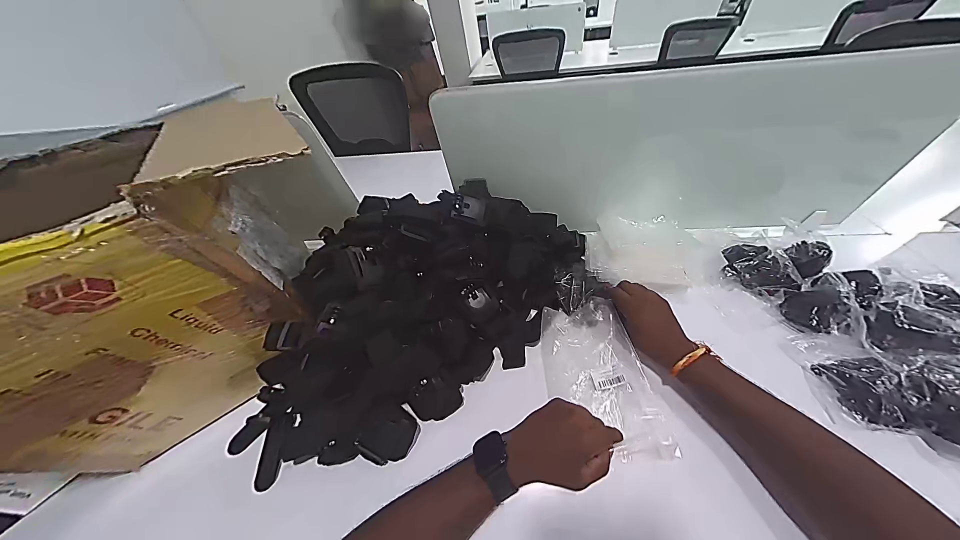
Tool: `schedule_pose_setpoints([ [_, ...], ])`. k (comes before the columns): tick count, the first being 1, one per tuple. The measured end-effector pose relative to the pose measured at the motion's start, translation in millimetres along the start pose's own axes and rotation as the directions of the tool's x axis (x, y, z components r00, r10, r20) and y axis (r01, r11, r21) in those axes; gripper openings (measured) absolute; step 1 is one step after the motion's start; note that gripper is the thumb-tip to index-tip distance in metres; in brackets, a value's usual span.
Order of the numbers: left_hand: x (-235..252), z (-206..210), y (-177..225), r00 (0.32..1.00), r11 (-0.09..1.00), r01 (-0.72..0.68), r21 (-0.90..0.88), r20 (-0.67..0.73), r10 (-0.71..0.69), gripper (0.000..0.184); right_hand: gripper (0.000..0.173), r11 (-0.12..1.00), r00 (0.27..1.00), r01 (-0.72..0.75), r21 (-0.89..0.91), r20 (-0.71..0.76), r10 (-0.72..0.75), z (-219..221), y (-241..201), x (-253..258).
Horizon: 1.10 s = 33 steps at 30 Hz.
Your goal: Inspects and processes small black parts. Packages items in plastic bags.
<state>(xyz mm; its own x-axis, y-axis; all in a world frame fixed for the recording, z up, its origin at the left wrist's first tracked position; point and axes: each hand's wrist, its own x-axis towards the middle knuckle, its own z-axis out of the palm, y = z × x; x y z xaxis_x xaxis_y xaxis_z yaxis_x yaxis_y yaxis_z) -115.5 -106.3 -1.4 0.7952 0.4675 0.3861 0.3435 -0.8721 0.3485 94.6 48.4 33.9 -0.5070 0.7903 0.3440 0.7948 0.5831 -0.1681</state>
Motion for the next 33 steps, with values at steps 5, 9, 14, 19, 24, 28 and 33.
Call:
schedule_pose_setpoints([
  [5, -1.0, -7.1, 4.5, 0.955, 0.977, -0.210, 0.027, -0.208, 0.211, 0.023, 0.024, 0.996, 1.000, -0.007, 0.092, -0.028, 0.010, -26.8, 7.3, -37.0],
  [9, -0.7, -7.6, 0.7, 0.892, 0.980, -0.190, 0.063, -0.406, 0.199, 0.025, 0.025, 0.996, 0.995, 0.011, 0.086, -0.103, -0.002, -44.1, 18.1, -70.0],
  [14, -3.7, -16.8, -1.8, 0.802, 0.997, -0.040, 0.064, -0.593, 0.070, 0.023, 0.023, 0.988, 0.994, -0.011, 0.154, -0.107, 0.027, -66.0, 46.5, -108.4],
  [19, 2.9, -49.2, -2.4, 0.708, 0.995, 0.102, 0.015, -0.703, -0.062, 0.021, 0.022, 0.906, 0.987, -0.041, 0.422, -0.124, 0.103, -80.5, 71.7, -141.1],
  [24, 22.9, -95.8, 13.2, 0.682, 0.930, 0.366, -0.003, -0.679, -0.271, 0.037, 0.025, 0.850, 0.973, 0.002, 0.526, -0.198, 0.121, -98.6, 63.4, -151.3],
  [28, 47.2, -91.8, 33.1, 0.800, 0.891, 0.430, 0.145, -0.519, -0.302, 0.034, 0.027, 0.881, 0.959, 0.090, 0.464, -0.279, 0.048, -126.2, 49.3, -151.8],
  [33, 80.6, -40.1, 38.5, 0.875, 0.885, 0.464, -0.018, -0.149, -0.462, 0.043, 0.024, 0.882, 0.960, 0.133, 0.453, -0.279, -0.001, -173.9, 30.6, -159.9],
])
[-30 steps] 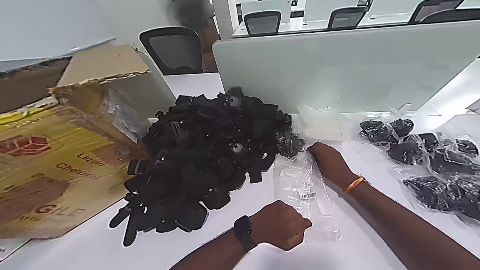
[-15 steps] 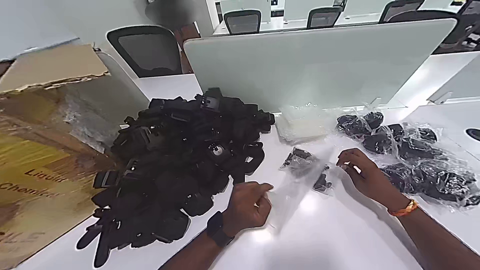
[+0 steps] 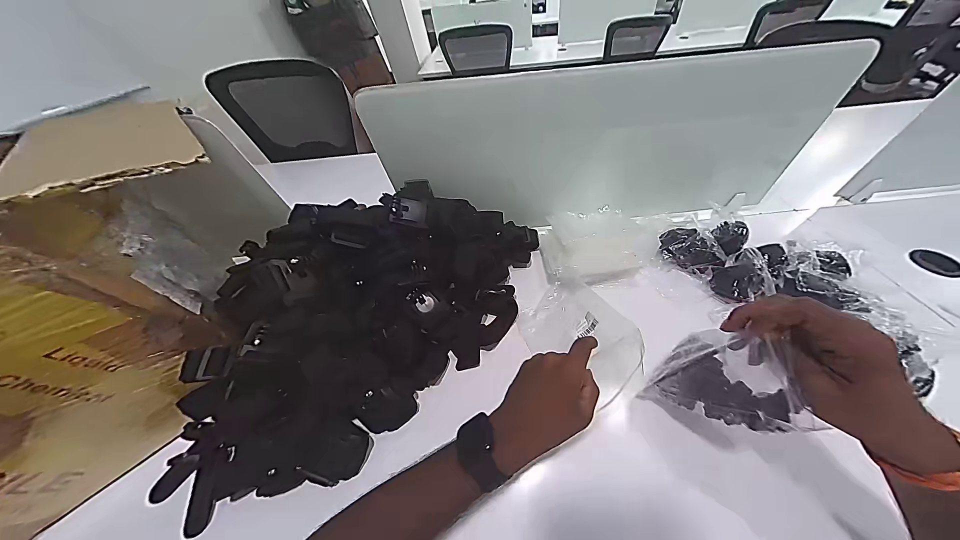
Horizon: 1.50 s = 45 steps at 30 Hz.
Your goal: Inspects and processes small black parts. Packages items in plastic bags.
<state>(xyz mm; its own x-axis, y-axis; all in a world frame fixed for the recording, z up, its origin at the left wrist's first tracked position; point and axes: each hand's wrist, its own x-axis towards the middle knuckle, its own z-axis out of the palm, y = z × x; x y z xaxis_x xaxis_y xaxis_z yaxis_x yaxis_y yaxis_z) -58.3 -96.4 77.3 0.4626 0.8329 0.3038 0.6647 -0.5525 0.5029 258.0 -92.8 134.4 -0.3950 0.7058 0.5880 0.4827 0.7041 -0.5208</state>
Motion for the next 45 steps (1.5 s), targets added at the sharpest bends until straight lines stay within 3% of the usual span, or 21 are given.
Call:
schedule_pose_setpoints([
  [3, 12.4, 26.2, -6.9, 0.981, 0.984, 0.094, -0.150, 0.184, -0.066, 0.040, 0.021, 0.999, 1.000, 0.021, 0.044, -0.016, -0.021, -20.2, -24.1, 1.3],
  [7, 21.4, 53.1, -25.2, 0.975, 0.928, 0.077, -0.365, 0.222, 0.007, 0.039, 0.018, 0.983, 0.997, 0.065, 0.173, -0.049, -0.058, -34.9, -43.6, 9.6],
  [14, 22.8, 60.7, -40.3, 0.962, 0.713, 0.178, -0.678, 0.273, 0.020, 0.034, 0.021, 0.961, 0.982, 0.188, 0.206, -0.043, -0.183, 10.5, -33.3, 26.3],
  [20, 22.0, 64.1, -41.1, 0.982, 0.646, 0.182, -0.742, 0.174, -0.077, 0.028, 0.018, 0.962, 0.964, 0.264, 0.070, -0.044, -0.261, 51.9, 22.0, 7.2],
  [26, 16.2, 67.8, -32.9, 0.991, 0.760, 0.137, -0.635, 0.090, -0.104, 0.031, 0.014, 0.982, 0.980, 0.170, -0.077, 0.123, -0.159, 60.0, 39.0, -32.7],
  [30, 15.1, 70.1, -30.6, 0.994, 0.831, 0.112, -0.545, 0.060, -0.094, 0.031, 0.034, 1.000, 0.961, -0.017, -0.005, 0.275, 0.017, 48.2, 36.7, -52.6],
  [33, 15.2, 70.8, -30.1, 0.992, 0.846, 0.122, -0.519, 0.069, -0.101, 0.032, 0.058, 0.974, 0.957, -0.225, 0.008, 0.188, 0.219, 42.3, 34.1, -61.6],
  [35, 15.5, 70.8, -29.1, 0.992, 0.853, 0.128, -0.507, 0.065, -0.110, 0.032, 0.090, 0.904, 0.881, -0.413, -0.110, 0.204, 0.427, 40.5, 21.8, -61.8],
  [37, 16.0, 70.0, -28.5, 0.990, 0.849, 0.137, -0.511, 0.059, -0.125, 0.033, 0.119, 0.805, 0.753, -0.543, -0.238, 0.285, 0.593, 46.5, 3.9, -58.6],
  [39, 16.2, 68.3, -28.2, 0.988, 0.831, 0.153, -0.535, 0.053, -0.148, 0.033, 0.136, 0.745, 0.696, -0.550, -0.377, 0.286, 0.659, 65.4, -9.2, -57.5],
  [40, 16.6, 67.1, -28.5, 0.985, 0.820, 0.164, -0.548, 0.055, -0.161, 0.032, 0.133, 0.743, 0.715, -0.518, -0.424, 0.261, 0.648, 76.1, -10.8, -59.3],
  [42, 17.4, 67.2, -29.6, 0.982, 0.799, 0.176, -0.574, 0.050, -0.181, 0.031, 0.108, 0.754, 0.772, -0.447, -0.482, 0.218, 0.597, 90.5, -6.2, -65.5],
  [45, 19.3, 67.2, -31.3, 0.972, 0.785, 0.206, -0.585, 0.027, -0.235, 0.028, 0.078, 0.825, 0.821, -0.382, -0.416, 0.257, 0.510, 87.7, 3.9, -68.7],
])
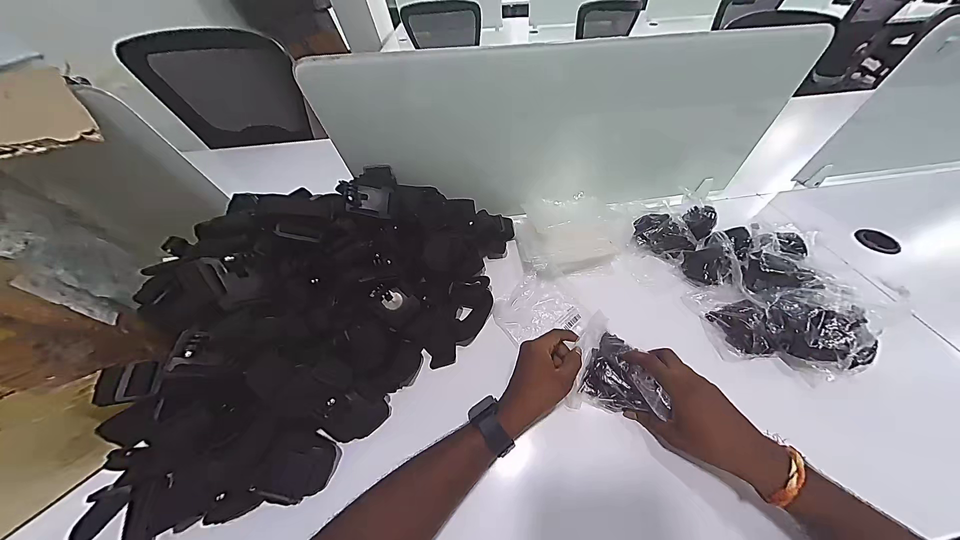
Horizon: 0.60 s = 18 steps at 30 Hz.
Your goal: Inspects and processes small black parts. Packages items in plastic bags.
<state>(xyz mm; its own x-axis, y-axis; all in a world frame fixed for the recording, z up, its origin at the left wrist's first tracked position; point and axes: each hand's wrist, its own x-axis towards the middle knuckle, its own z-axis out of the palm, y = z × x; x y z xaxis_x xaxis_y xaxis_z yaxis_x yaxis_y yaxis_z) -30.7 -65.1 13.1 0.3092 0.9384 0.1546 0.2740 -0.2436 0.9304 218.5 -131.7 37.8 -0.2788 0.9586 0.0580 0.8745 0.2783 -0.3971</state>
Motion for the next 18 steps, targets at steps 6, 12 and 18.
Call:
schedule_pose_setpoints([
  [6, 4.8, -2.6, -3.1, 0.995, 0.977, 0.058, -0.207, -0.062, -0.072, 0.017, 0.051, 0.907, 0.940, 0.339, 0.252, -0.055, -0.336, -8.1, 20.8, -14.1],
  [12, 0.1, 0.2, -2.5, 1.000, 0.997, -0.003, -0.083, -0.008, 0.003, 0.016, 0.039, 0.826, 0.884, 0.466, 0.317, -0.127, -0.450, -17.5, 12.9, -12.8],
  [18, -6.4, 2.1, -1.0, 0.993, 0.990, -0.120, -0.075, 0.002, 0.120, 0.020, 0.040, 0.758, 0.876, 0.462, 0.460, -0.103, -0.472, -18.6, 9.7, 9.5],
])
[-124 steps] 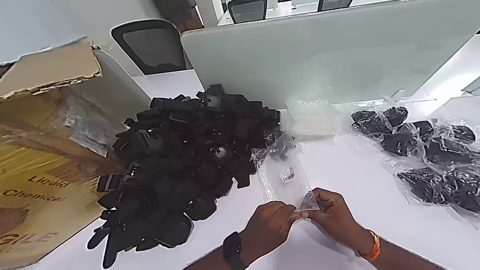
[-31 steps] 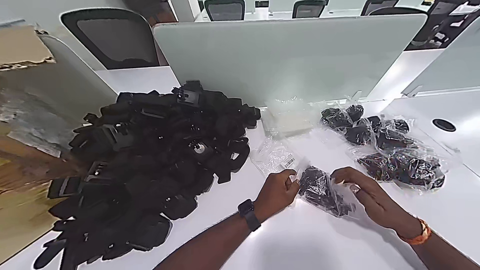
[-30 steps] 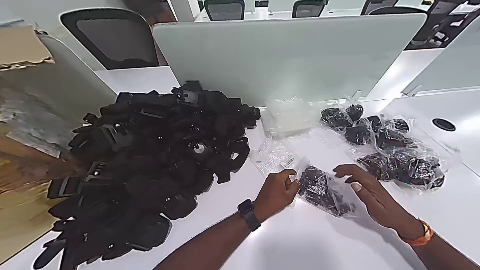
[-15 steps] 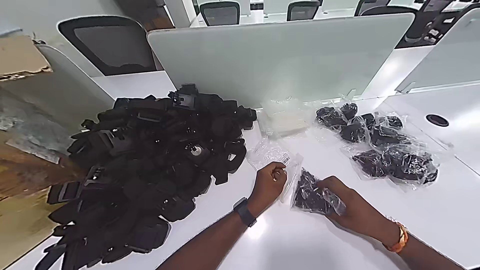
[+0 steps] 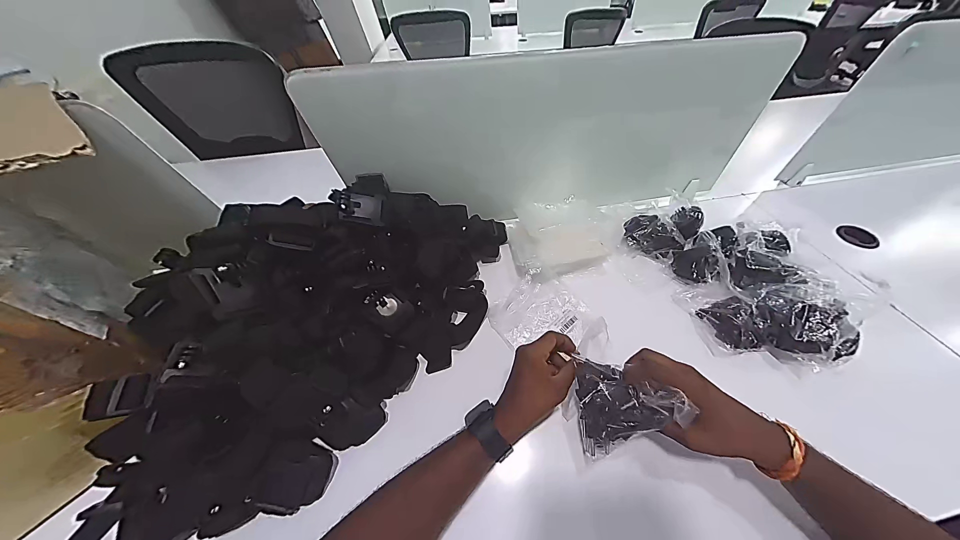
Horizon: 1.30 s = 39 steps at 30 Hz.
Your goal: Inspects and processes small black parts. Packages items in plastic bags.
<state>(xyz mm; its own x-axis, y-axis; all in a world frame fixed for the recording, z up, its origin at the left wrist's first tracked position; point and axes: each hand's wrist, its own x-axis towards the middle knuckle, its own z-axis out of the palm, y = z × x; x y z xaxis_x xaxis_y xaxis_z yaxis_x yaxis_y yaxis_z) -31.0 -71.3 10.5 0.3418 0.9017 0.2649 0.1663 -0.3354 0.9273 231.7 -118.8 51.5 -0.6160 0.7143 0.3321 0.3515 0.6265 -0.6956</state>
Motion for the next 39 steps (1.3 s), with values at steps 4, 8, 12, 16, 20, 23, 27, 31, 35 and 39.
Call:
schedule_pose_setpoints([
  [4, -0.5, -1.2, -2.0, 0.999, 0.999, 0.000, 0.052, -0.041, 0.002, 0.017, 0.037, 0.998, 0.997, -0.054, -0.036, -0.060, 0.052, -5.4, 9.0, -0.9],
  [8, 0.6, 1.9, -2.4, 0.994, 0.996, -0.017, 0.089, -0.102, 0.026, 0.018, 0.037, 0.996, 0.997, -0.063, -0.061, -0.046, 0.060, -12.0, 14.2, -7.9],
  [12, -3.2, 6.5, -3.4, 0.972, 0.960, -0.208, 0.189, -0.073, 0.225, 0.015, 0.037, 0.997, 0.997, -0.047, -0.061, -0.064, 0.043, -9.3, 18.0, -6.8],
  [16, -8.2, 9.5, 1.7, 0.922, 0.899, -0.379, 0.218, 0.014, 0.386, 0.015, 0.036, 0.992, 0.972, -0.123, -0.035, -0.204, 0.114, 0.5, 19.4, 1.8],
  [20, -6.4, 6.9, 0.5, 0.904, 0.894, -0.424, 0.145, -0.003, 0.429, 0.013, 0.030, 0.990, 0.963, -0.139, 0.021, -0.231, 0.140, 2.6, 22.1, 6.8],
  [23, -7.8, 8.2, 1.2, 0.883, 0.880, -0.468, 0.078, 0.015, 0.469, 0.012, 0.035, 0.995, 0.986, -0.090, 0.044, -0.139, 0.095, 2.9, 25.2, 8.2],
  [27, -11.0, 13.1, 3.4, 0.859, 0.859, -0.511, 0.033, 0.048, 0.510, 0.011, 0.042, 0.998, 0.995, -0.055, -0.020, -0.085, 0.054, 4.5, 26.8, 9.4],
  [31, -11.9, 13.8, 2.0, 0.882, 0.868, -0.471, 0.158, 0.064, 0.467, 0.018, 0.030, 0.997, 0.986, -0.055, -0.047, -0.159, 0.047, 6.4, 29.9, 9.6],
  [35, -7.9, 9.1, 1.8, 0.938, 0.857, -0.338, 0.390, 0.059, 0.343, 0.032, 0.028, 0.998, 0.993, -0.061, -0.010, -0.101, 0.060, 4.7, 33.4, 5.6],
  [39, -4.5, 8.8, -0.6, 0.963, 0.857, -0.261, 0.445, 0.057, 0.264, 0.039, 0.027, 0.998, 0.996, -0.059, 0.011, -0.063, 0.060, 4.7, 34.1, 3.2],
])
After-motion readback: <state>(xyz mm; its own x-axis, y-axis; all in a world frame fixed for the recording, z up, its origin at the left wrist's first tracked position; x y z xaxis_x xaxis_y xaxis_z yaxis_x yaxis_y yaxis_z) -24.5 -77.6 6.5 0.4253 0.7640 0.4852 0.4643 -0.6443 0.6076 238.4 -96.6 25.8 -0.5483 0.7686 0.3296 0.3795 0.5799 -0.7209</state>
